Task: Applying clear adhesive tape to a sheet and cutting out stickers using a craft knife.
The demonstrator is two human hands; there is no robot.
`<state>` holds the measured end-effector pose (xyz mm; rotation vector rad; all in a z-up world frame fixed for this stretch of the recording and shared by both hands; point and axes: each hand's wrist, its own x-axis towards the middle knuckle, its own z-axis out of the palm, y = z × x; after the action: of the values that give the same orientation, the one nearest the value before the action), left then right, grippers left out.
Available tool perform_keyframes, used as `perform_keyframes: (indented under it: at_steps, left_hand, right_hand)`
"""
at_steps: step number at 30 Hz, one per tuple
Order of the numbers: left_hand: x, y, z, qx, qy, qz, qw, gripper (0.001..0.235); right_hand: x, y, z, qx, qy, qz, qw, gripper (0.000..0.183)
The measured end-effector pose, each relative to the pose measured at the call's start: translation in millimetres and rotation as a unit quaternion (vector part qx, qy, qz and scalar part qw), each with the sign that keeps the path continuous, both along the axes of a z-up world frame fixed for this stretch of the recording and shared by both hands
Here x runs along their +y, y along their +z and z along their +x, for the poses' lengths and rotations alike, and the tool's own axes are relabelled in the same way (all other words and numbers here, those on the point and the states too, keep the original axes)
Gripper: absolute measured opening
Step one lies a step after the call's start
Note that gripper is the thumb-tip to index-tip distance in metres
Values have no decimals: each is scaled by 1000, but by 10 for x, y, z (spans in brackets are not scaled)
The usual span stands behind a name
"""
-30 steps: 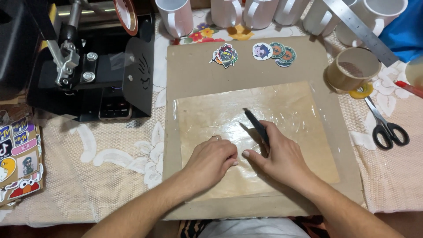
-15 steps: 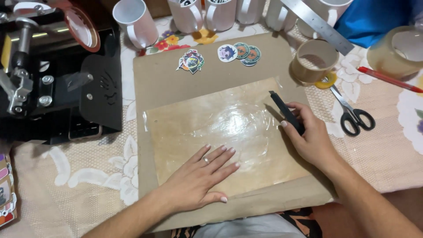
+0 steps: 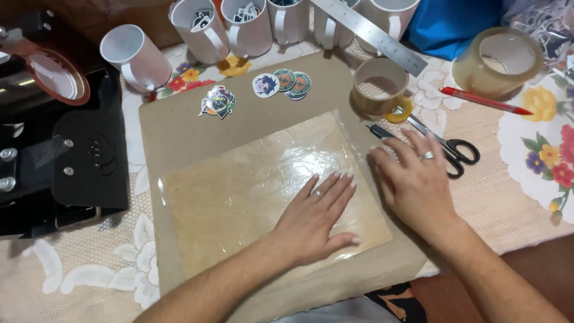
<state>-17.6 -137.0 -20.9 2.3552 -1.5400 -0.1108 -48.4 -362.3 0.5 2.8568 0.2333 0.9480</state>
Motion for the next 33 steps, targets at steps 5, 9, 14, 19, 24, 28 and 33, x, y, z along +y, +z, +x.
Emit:
perform_keyframes:
  at_steps: [5,9,14,19,24,28,33]
  left_hand:
    - [-336,168,300,64,119,37,990,91]
    - [-464,227,502,87,136,46,986,97]
    - [-522,102,789,32,129,45,990,110]
    - [-327,51,821,22,25,30,999,94]
    - [-132,74,423,11,-32,19,999,93]
    - [76,52,128,5,-60,7,998,91]
    - [367,63,-254,11,-93,-21,995,87]
  right_hand:
    - [17,-306,-41,127,23,125,984,24]
    - [12,-364,-26,171,8,137,976,30]
    - [20,-425,-22,149,17,116,982,28]
    - [37,-367,-8,126,16,92,988,21]
    - [31,-369,-1,140,-1,74,987,18]
    - [41,-281,31,121,21,48,991,19]
    - [18,285,581,19,42,-3,999,17]
